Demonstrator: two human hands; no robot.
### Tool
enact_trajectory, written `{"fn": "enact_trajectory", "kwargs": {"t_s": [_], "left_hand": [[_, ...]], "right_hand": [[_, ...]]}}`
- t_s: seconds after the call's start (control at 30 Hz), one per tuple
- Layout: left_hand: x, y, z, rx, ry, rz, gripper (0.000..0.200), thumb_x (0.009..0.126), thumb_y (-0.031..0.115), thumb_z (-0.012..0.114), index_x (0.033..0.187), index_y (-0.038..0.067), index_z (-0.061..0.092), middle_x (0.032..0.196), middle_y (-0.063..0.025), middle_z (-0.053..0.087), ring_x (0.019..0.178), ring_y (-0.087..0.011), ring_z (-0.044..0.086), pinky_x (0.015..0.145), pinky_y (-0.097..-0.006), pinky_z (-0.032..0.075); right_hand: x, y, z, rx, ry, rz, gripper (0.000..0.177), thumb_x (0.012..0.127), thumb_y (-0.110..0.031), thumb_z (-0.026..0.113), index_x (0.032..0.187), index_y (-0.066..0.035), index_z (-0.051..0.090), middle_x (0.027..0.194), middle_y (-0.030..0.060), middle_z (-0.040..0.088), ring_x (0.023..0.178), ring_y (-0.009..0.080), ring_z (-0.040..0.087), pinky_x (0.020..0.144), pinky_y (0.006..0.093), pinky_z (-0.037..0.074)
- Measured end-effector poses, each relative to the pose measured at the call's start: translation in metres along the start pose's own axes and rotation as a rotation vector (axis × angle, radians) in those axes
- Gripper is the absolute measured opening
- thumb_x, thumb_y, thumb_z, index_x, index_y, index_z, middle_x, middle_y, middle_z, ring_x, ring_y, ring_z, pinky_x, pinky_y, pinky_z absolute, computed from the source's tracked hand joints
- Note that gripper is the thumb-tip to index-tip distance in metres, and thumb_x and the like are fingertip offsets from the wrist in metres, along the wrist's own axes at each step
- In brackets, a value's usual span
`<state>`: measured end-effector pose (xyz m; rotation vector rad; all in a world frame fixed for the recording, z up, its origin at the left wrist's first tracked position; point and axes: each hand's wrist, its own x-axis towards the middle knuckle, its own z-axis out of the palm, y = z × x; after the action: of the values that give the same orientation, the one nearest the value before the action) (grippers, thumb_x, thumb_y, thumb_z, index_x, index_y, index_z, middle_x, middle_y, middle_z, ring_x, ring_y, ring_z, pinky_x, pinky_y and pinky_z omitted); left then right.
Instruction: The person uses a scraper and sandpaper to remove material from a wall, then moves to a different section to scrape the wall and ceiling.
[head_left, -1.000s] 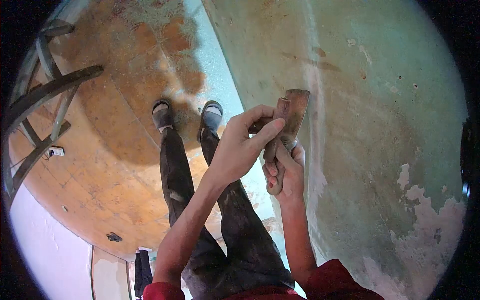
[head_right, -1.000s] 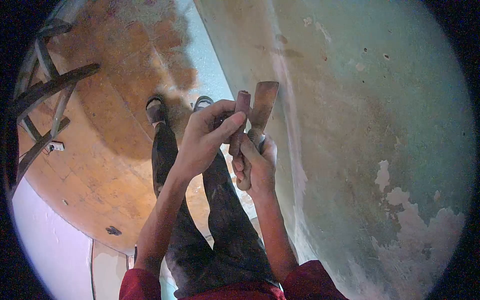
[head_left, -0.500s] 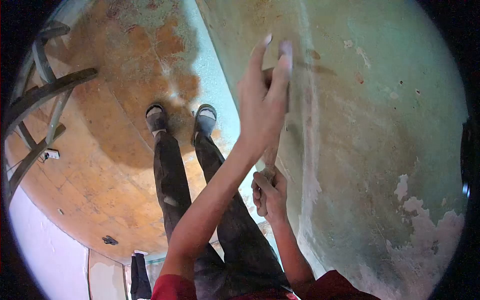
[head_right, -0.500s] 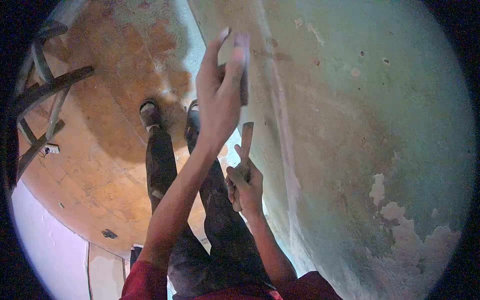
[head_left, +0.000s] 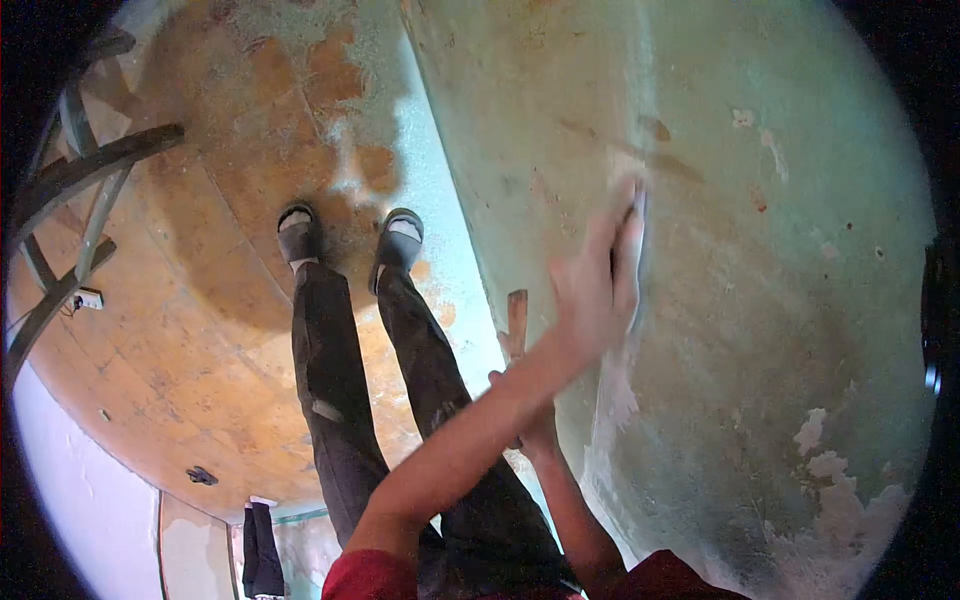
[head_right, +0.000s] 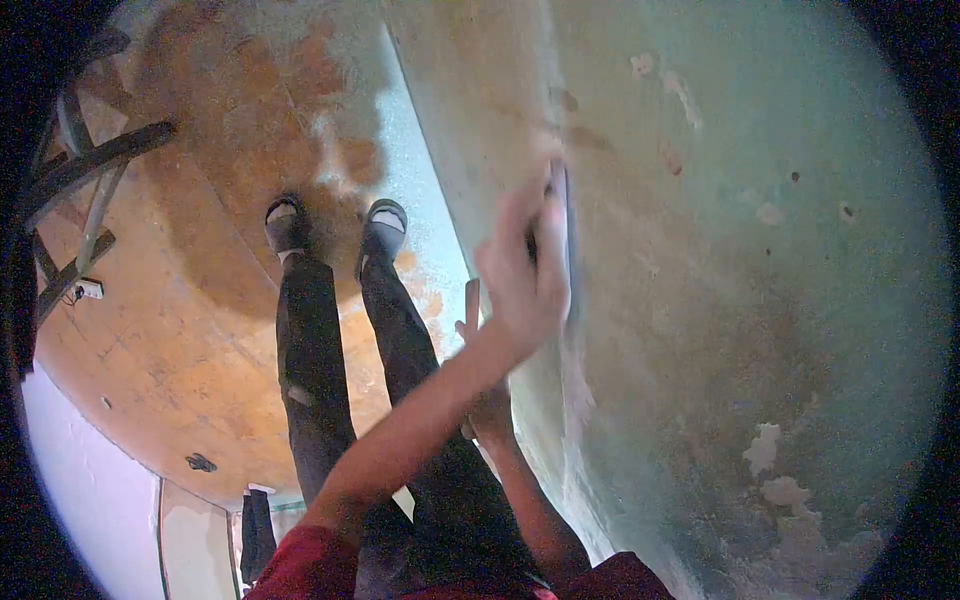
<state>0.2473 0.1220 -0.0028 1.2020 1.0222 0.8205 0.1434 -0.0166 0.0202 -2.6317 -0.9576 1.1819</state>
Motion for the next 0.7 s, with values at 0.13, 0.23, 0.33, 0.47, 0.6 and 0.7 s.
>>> {"fn": "enact_trajectory", "kwargs": {"t_s": [0.13, 0.23, 0.33, 0.47, 0.6, 0.7], "left_hand": [[0.034, 0.002, -0.005, 0.000, -0.082, -0.071, 0.031, 0.096, 0.011, 0.053, 0.126, 0.006, 0.055, 0.076, -0.0186, 0.060, 0.058, -0.0231, 0.060, 0.057, -0.0318, 0.047], [0.069, 0.003, -0.005, 0.062, -0.142, -0.094, 0.035, 0.094, 0.006, 0.054, 0.129, 0.006, 0.055, 0.085, -0.0200, 0.065, 0.065, -0.0249, 0.065, 0.061, -0.0323, 0.050], [0.012, -0.007, 0.003, -0.053, 0.014, 0.157, 0.036, 0.091, 0.003, 0.054, 0.127, 0.006, 0.054, 0.086, -0.0191, 0.065, 0.070, -0.0309, 0.066, 0.063, -0.0381, 0.050], [0.029, -0.002, -0.006, 0.004, -0.122, -0.014, 0.034, 0.088, 0.003, 0.054, 0.122, 0.006, 0.057, 0.084, -0.0195, 0.064, 0.070, -0.0347, 0.064, 0.064, -0.0430, 0.048], [0.043, 0.017, -0.005, -0.035, -0.154, -0.224, 0.031, 0.089, 0.004, 0.052, 0.119, 0.006, 0.058, 0.086, -0.0202, 0.063, 0.072, -0.0348, 0.065, 0.063, -0.0419, 0.048], [0.006, 0.006, 0.000, -0.042, -0.030, -0.009, 0.027, 0.090, 0.005, 0.052, 0.116, 0.005, 0.059, 0.087, -0.0204, 0.064, 0.077, -0.0340, 0.067, 0.064, -0.0416, 0.049]], "right_hand": [[0.006, -0.013, -0.008, 0.972, -0.214, 0.579, 0.060, 0.089, -0.017, 0.065, 0.141, -0.001, 0.040, 0.074, -0.0016, 0.059, 0.053, 0.0033, 0.051, 0.043, 0.0217, 0.039], [0.007, 0.000, -0.003, 1.072, -0.194, 0.663, 0.057, 0.090, -0.033, 0.065, 0.131, 0.002, 0.047, 0.064, 0.0012, 0.054, 0.043, 0.0084, 0.044, 0.040, 0.0250, 0.037], [-0.006, 0.024, 0.038, 1.107, -0.042, 0.646, 0.039, 0.092, -0.028, 0.062, 0.122, -0.005, 0.052, 0.062, -0.0010, 0.051, 0.041, 0.0057, 0.042, 0.036, 0.0231, 0.032], [0.004, 0.003, -0.008, 1.011, -0.252, 0.688, 0.050, 0.091, -0.028, 0.063, 0.135, -0.010, 0.047, 0.068, -0.0033, 0.049, 0.042, 0.0042, 0.034, 0.034, 0.0230, 0.026], [-0.002, 0.057, 0.045, 0.827, -0.012, 0.139, 0.061, 0.090, -0.024, 0.066, 0.143, -0.009, 0.041, 0.069, -0.0059, 0.045, 0.048, 0.0046, 0.036, 0.042, 0.0231, 0.031], [0.003, 0.015, 0.007, 0.678, -0.177, 0.378, 0.047, 0.092, -0.024, 0.063, 0.132, -0.002, 0.051, 0.076, -0.0001, 0.054, 0.058, 0.0069, 0.049, 0.052, 0.0235, 0.040]]}}
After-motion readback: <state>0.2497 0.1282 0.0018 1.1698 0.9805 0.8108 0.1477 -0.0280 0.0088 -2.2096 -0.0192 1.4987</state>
